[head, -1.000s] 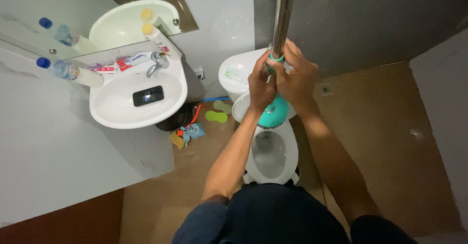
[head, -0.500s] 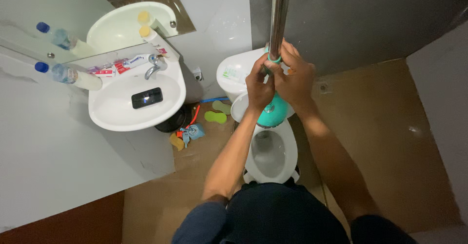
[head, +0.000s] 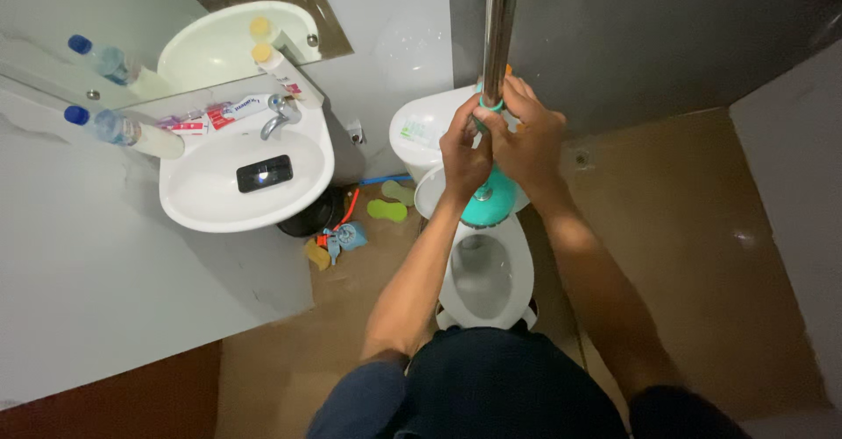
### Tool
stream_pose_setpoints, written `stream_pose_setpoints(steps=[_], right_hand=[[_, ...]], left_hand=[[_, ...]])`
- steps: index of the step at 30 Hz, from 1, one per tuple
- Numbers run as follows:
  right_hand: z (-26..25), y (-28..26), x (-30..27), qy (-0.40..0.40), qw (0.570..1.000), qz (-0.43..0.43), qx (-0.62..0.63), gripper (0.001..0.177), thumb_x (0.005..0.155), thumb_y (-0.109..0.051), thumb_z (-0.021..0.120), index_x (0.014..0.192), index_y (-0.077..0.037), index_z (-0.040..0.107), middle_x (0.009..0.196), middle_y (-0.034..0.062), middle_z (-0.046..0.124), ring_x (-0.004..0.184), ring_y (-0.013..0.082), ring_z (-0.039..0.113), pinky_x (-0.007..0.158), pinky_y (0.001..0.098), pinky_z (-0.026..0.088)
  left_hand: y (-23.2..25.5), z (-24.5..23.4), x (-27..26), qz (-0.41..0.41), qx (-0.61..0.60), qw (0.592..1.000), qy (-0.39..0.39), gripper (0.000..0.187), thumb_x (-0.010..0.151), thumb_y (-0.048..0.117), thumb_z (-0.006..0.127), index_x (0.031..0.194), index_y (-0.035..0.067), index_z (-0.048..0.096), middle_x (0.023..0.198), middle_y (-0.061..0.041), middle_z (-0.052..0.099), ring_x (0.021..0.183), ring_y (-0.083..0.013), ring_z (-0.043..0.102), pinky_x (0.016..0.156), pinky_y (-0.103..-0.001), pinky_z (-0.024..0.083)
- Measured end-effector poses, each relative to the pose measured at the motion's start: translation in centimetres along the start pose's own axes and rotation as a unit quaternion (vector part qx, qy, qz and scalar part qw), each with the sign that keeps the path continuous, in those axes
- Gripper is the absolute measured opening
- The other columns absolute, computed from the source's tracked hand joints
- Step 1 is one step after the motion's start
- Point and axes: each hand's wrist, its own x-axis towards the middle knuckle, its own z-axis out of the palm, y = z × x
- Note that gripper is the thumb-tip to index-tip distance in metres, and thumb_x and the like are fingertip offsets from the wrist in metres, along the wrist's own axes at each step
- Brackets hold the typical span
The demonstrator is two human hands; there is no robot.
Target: The person disassembles a mop by unscrewing, unfastening, and separating its pole sections, disc head, and handle pieces by hand.
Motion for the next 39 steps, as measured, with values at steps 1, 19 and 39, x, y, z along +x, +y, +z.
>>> stream_pose_setpoints(steps=[1, 19, 39], right_hand=[[0.0, -0.1, 0.1, 0.000, 1.000, -0.003, 0.000, 0.033, 0.099, -0.024, 0.076, 0.122, -0.002, 0.068, 0.114, 0.0113, 0.073, 0.097, 0.0260, 0.075, 0.083, 0.0329, 0.059], [-1.5, -2.8, -3.4, 0.016, 0.995, -0.057, 0.078, 0.029, 0.096, 0.000, 0.079, 0.122, 0.005, 0.067, 0.110, 0.0153, 0.074, 0.102, 0.0136, 0.070, 0.088, 0.0284, 0.057], [-2.8, -7.6, -9.9, 0.076, 0.995, -0.044, 0.053, 0.040, 0.090, 0.000, 0.082, 0.127, 0.005, 0.069, 0.123, 0.0195, 0.074, 0.112, 0.0181, 0.074, 0.095, 0.0311, 0.057]], left_hand=[[0.1, -0.1, 0.1, 0.012, 0.008, 1.000, -0.009, 0.051, 0.099, -0.012, 0.067, 0.146, 0.001, 0.054, 0.130, -0.011, 0.067, 0.122, -0.0183, 0.066, 0.108, -0.036, 0.056], [1.6, -0.4, -3.1, -0.010, -0.078, 0.997, -0.015, 0.052, 0.098, -0.015, 0.059, 0.148, -0.006, 0.050, 0.138, -0.018, 0.063, 0.129, -0.0244, 0.063, 0.115, -0.038, 0.050], [4.8, -1.5, -8.8, -0.007, -0.058, 0.998, -0.027, 0.052, 0.094, -0.014, 0.060, 0.145, -0.006, 0.052, 0.131, -0.015, 0.064, 0.121, -0.0198, 0.064, 0.106, -0.033, 0.053]])
